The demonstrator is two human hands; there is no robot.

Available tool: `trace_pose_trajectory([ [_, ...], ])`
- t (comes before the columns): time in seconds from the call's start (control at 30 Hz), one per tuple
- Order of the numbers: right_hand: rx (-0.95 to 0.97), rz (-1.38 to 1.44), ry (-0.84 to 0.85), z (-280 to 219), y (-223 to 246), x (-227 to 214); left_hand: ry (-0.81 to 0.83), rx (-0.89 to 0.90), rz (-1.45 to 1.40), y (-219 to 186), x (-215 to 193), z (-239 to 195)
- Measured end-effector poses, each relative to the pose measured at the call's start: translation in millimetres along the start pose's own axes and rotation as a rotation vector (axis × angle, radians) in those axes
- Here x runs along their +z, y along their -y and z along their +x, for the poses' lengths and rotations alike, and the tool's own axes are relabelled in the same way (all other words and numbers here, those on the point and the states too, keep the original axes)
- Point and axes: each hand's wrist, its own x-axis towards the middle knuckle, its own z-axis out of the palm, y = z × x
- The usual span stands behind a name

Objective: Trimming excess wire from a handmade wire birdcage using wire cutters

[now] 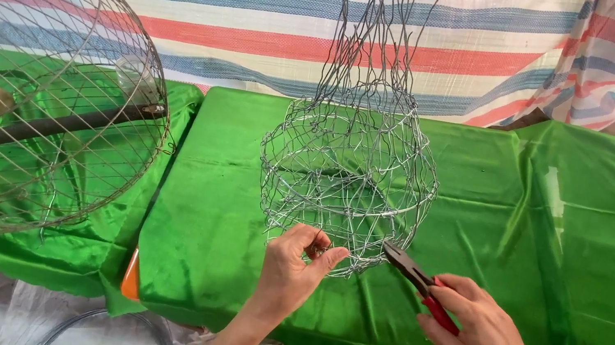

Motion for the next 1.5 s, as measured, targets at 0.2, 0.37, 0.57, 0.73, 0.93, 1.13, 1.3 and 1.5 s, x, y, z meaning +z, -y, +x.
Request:
trace_pose_trajectory([
  [0.2, 0.146, 0.943, 0.014, -11, -31, 21, -0.016, 0.028, 0.013, 5, 11, -8],
  [0.37, 0.234, 1.104, -0.035, -18, -17, 44, -0.062, -0.089, -0.053, 28, 12, -29],
  [0.57, 0.354, 1.303, -0.115, -8, -20, 48, -0.099, -0.213, -0.137, 61, -17, -52],
  [0.73, 0.429, 1.449, -0.193, 25, 2, 37, -0.126, -0.284, -0.208, 82, -49, -5],
  [0.93, 0.449, 1.613, -0.227, 45, 21, 37, -0.112, -0.398, -0.302, 92, -55, 55],
  [1.13, 0.416, 1.673, -0.258, 52, 25, 38, -0.118, -0.352, -0.593, 111, -34, 52],
  [1.3, 0.413, 1.68, -0.313, 65, 17, 32, -0.195, -0.297, -0.685, 83, -31, 35],
  [1.5, 0.198, 1.592, -0.297, 116, -21, 30, -0.304, -0.214, -0.578, 53, -20, 10],
])
